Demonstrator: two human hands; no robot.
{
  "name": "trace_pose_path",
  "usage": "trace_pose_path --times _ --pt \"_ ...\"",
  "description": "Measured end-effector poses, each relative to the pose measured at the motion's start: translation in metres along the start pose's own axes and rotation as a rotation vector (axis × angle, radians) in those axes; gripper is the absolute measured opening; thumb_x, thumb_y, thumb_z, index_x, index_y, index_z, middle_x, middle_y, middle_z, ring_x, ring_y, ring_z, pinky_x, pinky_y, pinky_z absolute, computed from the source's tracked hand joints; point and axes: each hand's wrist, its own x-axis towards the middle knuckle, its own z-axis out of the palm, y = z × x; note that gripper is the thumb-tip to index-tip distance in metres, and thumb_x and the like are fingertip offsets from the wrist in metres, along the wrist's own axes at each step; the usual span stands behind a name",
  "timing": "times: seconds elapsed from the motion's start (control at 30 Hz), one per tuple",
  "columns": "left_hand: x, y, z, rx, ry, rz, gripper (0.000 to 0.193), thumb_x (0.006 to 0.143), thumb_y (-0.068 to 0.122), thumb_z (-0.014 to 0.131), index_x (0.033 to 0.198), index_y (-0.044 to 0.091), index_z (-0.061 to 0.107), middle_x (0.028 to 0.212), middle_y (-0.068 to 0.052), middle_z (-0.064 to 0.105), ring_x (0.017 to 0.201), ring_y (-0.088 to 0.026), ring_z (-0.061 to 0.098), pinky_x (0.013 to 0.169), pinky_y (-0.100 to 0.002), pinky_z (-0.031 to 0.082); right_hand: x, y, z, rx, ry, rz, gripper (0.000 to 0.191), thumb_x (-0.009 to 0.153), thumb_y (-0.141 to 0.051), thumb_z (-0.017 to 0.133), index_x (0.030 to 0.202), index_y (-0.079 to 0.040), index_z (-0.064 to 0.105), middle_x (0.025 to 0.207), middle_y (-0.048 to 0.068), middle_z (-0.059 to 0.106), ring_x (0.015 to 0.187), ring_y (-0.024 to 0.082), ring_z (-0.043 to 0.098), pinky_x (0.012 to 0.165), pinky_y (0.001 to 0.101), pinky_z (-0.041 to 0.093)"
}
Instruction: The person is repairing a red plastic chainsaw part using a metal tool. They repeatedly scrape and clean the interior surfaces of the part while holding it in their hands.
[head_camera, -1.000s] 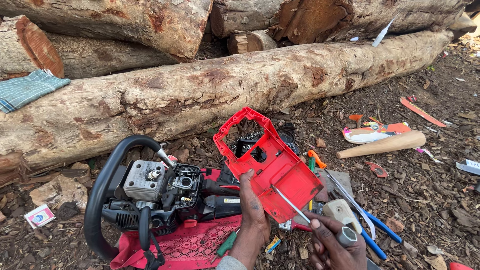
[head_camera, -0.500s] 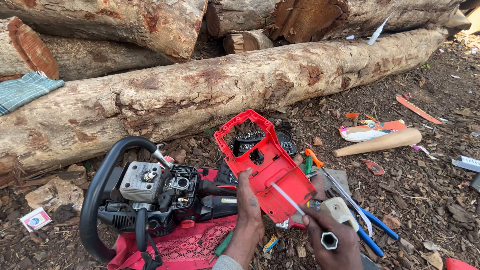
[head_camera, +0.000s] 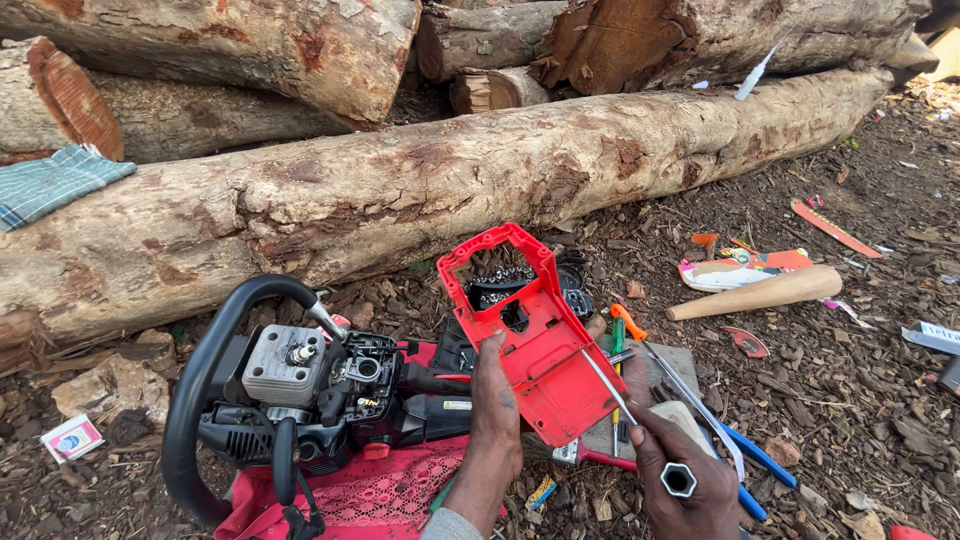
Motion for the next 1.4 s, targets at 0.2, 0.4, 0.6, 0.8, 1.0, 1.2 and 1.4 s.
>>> trace_pose_path --times 0.2,0.4,0.6,0.8,1.0,1.2,1.4 --pt "0.002 -0.008 0.001 0.083 -0.037 0.111 0.056 0.093 0.048 0.049 0.13 0.008 0.059 0.124 -0.009 0.065 0.114 -0.022 0.067 0.098 -0.04 0.054 0.001 0.002 -0.002 -0.004 -0.015 -0.11 0.028 0.089 -0.013 0.071 0.116 -0.01 0.077 0.076 0.009 0.081 0.062 0.011 0.076 0.058 0.0288 0.057" --pt "0.003 -0.013 0.002 0.256 -0.029 0.311 0.048 0.093 0.042 0.053 0.132 0.013 0.06 0.126 -0.007 0.065 0.114 -0.018 0.063 0.099 -0.035 0.047 -0.015 0.001 0.016 0.042 0.033 -0.531 0.023 0.09 -0.018 0.073 0.112 -0.013 0.077 0.079 0.011 0.078 0.077 0.011 0.078 0.067 0.0259 0.06" --pt "-0.006 -0.001 -0.004 0.524 -0.146 0.623 0.041 0.096 0.037 0.055 0.118 0.004 0.062 0.108 -0.014 0.071 0.099 -0.024 0.068 0.091 -0.038 0.052 0.003 0.008 -0.004 0.029 -0.087 -0.044 0.025 0.088 -0.009 0.072 0.113 -0.009 0.078 0.068 0.009 0.074 0.059 0.014 0.073 0.054 0.0278 0.055" --pt "-0.023 0.009 -0.002 0.701 -0.27 0.733 0.046 0.097 0.045 0.056 0.117 0.004 0.062 0.105 -0.014 0.069 0.101 -0.025 0.068 0.092 -0.04 0.052 -0.015 0.0 0.005 0.064 -0.059 -0.32 0.024 0.084 -0.016 0.075 0.108 -0.013 0.081 0.065 0.001 0.078 0.059 0.005 0.07 0.051 0.022 0.056" --pt "-0.032 0.017 0.0 0.776 -0.276 0.856 0.051 0.095 0.048 0.059 0.12 0.003 0.061 0.107 -0.015 0.067 0.104 -0.03 0.068 0.094 -0.042 0.052 0.003 0.009 -0.006 0.057 -0.084 -0.003 0.025 0.09 -0.011 0.072 0.114 -0.008 0.079 0.072 0.008 0.075 0.063 0.007 0.072 0.057 0.0243 0.055" --pt "-0.036 0.014 0.001 0.834 -0.314 0.881 0.053 0.094 0.046 0.06 0.125 0.003 0.06 0.108 -0.015 0.067 0.105 -0.032 0.068 0.093 -0.043 0.051 -0.019 0.009 0.015 0.095 -0.046 -0.275 0.025 0.085 -0.015 0.076 0.109 -0.008 0.081 0.077 0.004 0.082 0.07 0.005 0.074 0.067 0.0247 0.056" --pt "-0.029 0.015 -0.003 0.765 -0.221 0.851 0.049 0.093 0.044 0.061 0.118 0.001 0.063 0.107 -0.016 0.069 0.101 -0.028 0.07 0.09 -0.041 0.053 0.004 0.018 -0.002 0.109 -0.129 0.128 0.03 0.09 -0.011 0.071 0.119 -0.007 0.078 0.065 0.01 0.077 0.058 0.01 0.065 0.053 0.0282 0.05"
